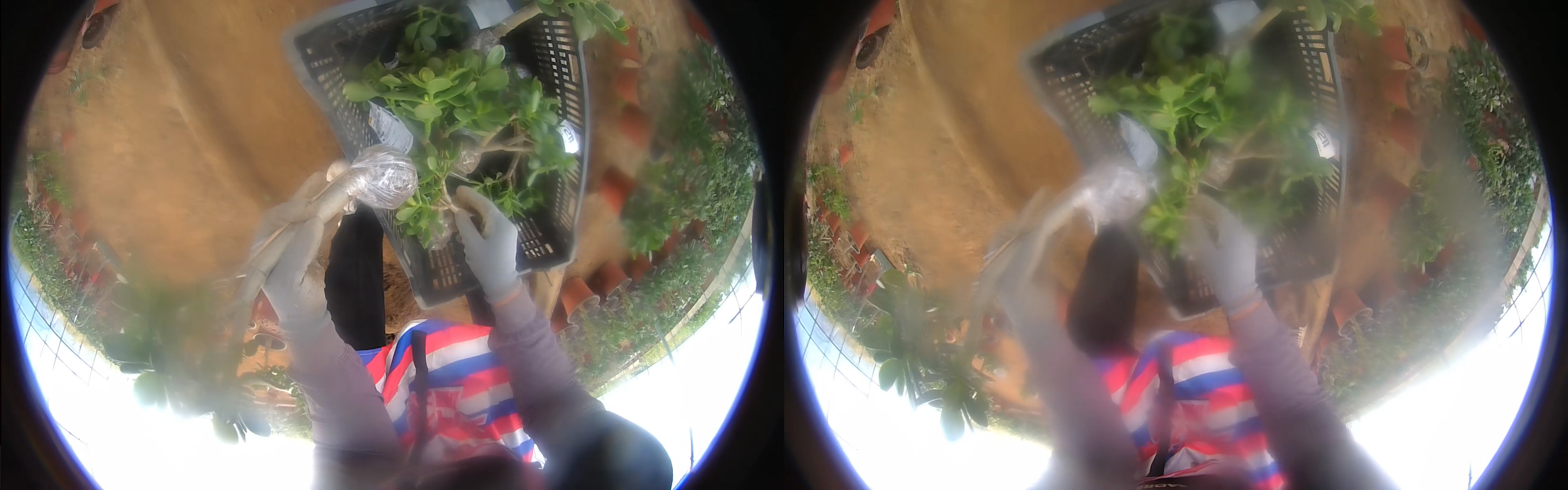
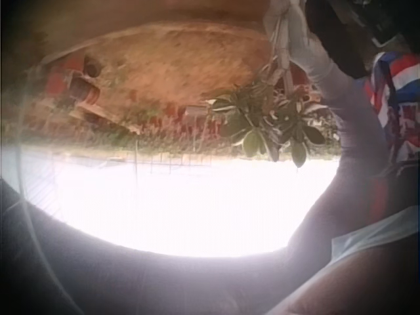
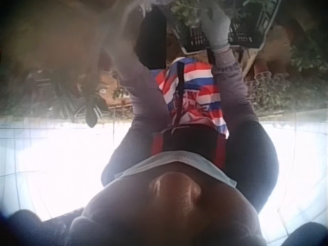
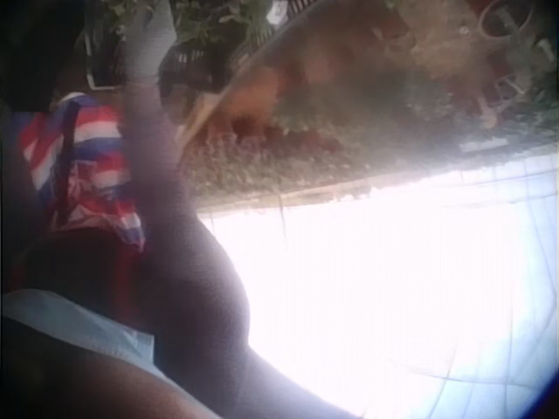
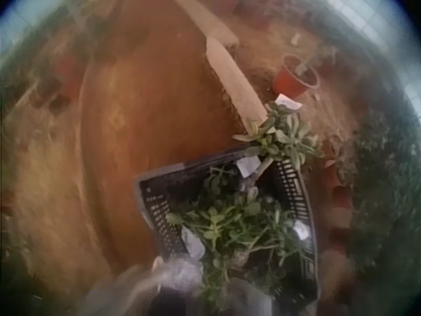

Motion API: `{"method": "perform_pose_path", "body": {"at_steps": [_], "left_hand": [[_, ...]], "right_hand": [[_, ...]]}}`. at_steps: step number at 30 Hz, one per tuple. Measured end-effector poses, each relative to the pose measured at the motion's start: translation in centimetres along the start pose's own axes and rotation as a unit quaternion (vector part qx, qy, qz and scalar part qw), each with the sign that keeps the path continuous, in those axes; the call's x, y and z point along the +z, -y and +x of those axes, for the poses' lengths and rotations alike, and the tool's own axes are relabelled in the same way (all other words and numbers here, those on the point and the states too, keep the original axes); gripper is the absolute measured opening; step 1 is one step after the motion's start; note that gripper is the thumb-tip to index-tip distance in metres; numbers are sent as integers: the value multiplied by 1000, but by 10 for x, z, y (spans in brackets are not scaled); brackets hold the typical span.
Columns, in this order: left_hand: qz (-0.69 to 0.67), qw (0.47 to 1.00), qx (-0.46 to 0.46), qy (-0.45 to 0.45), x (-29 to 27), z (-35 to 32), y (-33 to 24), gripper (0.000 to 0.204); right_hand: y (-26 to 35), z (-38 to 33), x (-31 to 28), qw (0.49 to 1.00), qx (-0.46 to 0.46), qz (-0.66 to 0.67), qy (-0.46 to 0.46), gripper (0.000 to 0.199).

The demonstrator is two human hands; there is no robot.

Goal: The person removes small plants from pots, wraps their root balls in clear plastic using a roll of cling film, and places the wrapped plants into a black crate. The person repeats this process for several plants in a greenhouse setting.

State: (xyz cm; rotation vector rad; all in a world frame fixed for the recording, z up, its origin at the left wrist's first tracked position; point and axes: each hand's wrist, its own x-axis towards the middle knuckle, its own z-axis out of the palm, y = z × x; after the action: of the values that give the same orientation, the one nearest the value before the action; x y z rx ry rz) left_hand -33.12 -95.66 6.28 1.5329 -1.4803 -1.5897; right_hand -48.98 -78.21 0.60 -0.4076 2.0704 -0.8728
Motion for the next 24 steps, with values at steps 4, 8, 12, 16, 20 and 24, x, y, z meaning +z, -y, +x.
{"method": "perform_pose_path", "body": {"at_steps": [4, 8, 12, 16, 20, 24], "left_hand": [[-101, 993, -58, -7, 11, 21, -4, 27], [56, 996, 24, 61, 21, 43, 4, 24], [-1, 995, -25, 95, 38, 58, 23, 25], [80, 991, -43, 96, 67, 76, 48, 24], [119, 975, -189, -16, 97, 84, 58, 27], [268, 950, -159, 20, 113, 104, 66, 37]], "right_hand": [[-7, -55, 11, 996, 64, 40, 57, 32], [-26, -76, 32, 994, 30, 92, 50, 31], [-35, -80, 32, 975, 87, 198, 53, 32], [-36, -82, 22, 947, 135, 286, 57, 34], [-42, -81, 15, 941, 143, 302, 47, 33], [-50, -81, 10, 933, 150, 326, 35, 33]]}}
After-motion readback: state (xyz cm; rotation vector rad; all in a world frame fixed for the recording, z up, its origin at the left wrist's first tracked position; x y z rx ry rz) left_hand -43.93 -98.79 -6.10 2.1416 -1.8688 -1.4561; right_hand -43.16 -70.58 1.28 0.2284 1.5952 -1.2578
